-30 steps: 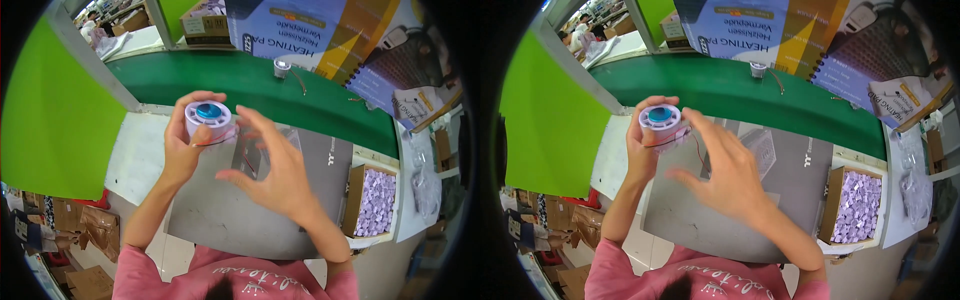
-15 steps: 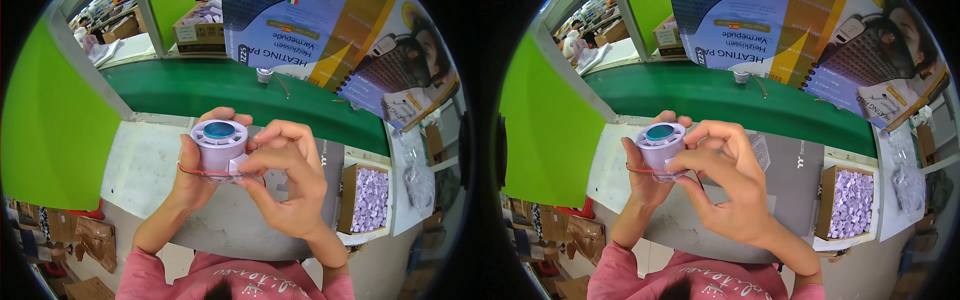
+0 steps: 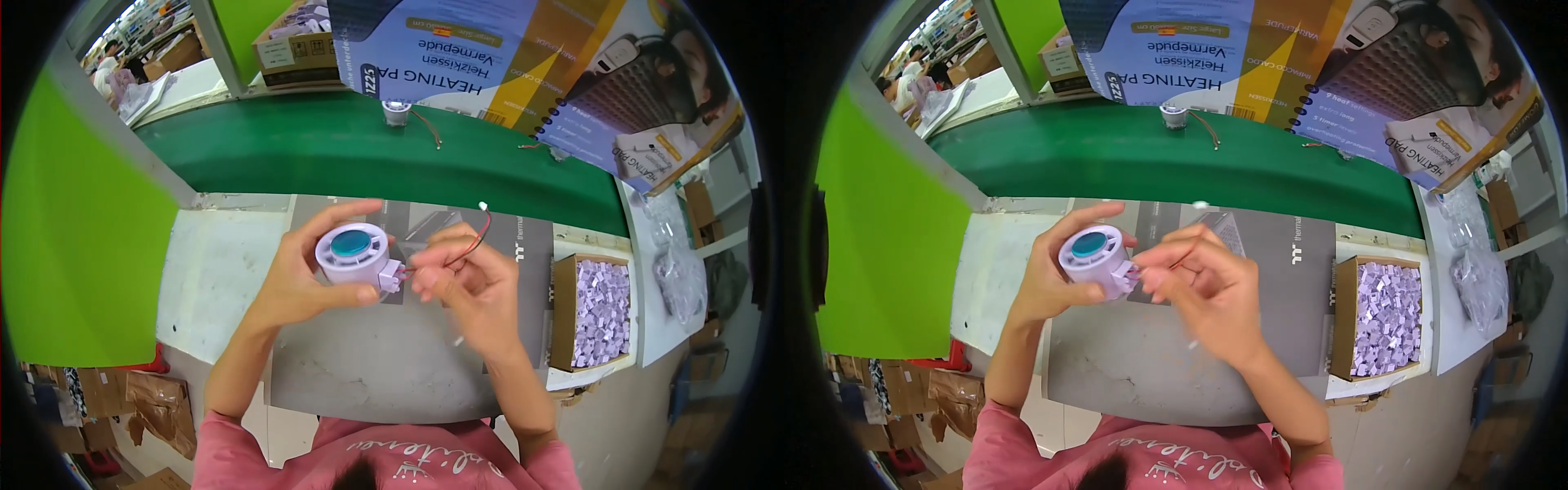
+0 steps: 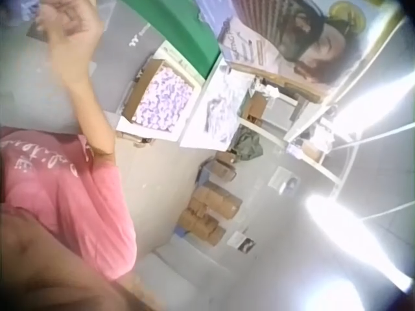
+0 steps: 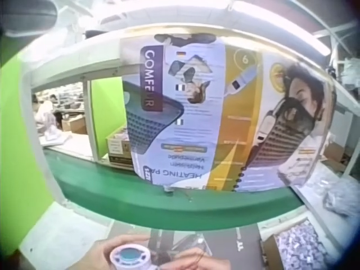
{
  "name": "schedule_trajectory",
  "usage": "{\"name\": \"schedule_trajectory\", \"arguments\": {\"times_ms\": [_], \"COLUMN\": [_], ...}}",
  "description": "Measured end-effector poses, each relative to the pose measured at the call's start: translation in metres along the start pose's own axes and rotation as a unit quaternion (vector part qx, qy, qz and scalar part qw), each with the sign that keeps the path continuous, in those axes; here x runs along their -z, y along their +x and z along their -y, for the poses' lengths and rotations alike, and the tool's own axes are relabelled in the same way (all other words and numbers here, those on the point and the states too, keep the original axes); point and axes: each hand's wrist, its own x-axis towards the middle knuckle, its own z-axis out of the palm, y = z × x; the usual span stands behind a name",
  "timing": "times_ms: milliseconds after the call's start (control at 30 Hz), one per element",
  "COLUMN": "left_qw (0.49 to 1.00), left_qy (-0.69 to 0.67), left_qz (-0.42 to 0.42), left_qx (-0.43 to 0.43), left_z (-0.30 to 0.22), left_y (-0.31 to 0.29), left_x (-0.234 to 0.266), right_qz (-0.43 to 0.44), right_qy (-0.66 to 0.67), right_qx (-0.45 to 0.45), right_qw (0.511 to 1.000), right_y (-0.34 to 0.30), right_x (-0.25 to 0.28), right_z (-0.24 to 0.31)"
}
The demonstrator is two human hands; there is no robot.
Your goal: The person assembles small portable handheld fans by integrating fan casings, fan motors, circuit boards, wires, and plastic components. A wire-tucking tool is used to manage the wires during assembly.
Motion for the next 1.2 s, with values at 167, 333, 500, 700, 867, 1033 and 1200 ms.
{"name": "schedule_trajectory", "arguments": {"times_ms": [167, 333, 500, 700, 867, 1033, 1200], "left_qw": [0.964, 0.849, 0.791, 0.629, 0.557, 0.656, 0.708], "left_qy": [0.26, 0.468, 0.464, 0.695, 0.777, 0.749, 0.697], "left_qz": [-0.048, -0.233, -0.397, -0.342, -0.107, 0.081, 0.079], "left_qx": [-0.04, -0.081, -0.029, 0.07, -0.274, 0.048, 0.082], "left_z": [-0.001, 0.017, 0.079, 0.09, 0.093, 0.117, 0.121], "left_y": [0.016, 0.062, 0.081, 0.109, 0.227, 0.304, 0.302], "left_x": [0.029, 0.121, 0.262, 0.249, 0.19, 0.143, 0.171], "right_qz": [-0.117, -0.126, -0.157, -0.247, -0.179, -0.109, -0.058], "right_qy": [0.094, -0.199, -0.548, -0.682, -0.682, -0.656, -0.612], "right_qx": [-0.161, -0.088, 0.048, -0.13, -0.19, -0.188, -0.18], "right_qw": [0.976, 0.968, 0.82, 0.676, 0.684, 0.723, 0.768], "right_y": [-0.007, -0.041, -0.076, -0.12, -0.12, -0.102, -0.096], "right_x": [0.036, 0.044, 0.105, 0.213, 0.22, 0.217, 0.222], "right_z": [-0.037, -0.02, 0.041, 0.058, 0.054, 0.066, 0.061]}}
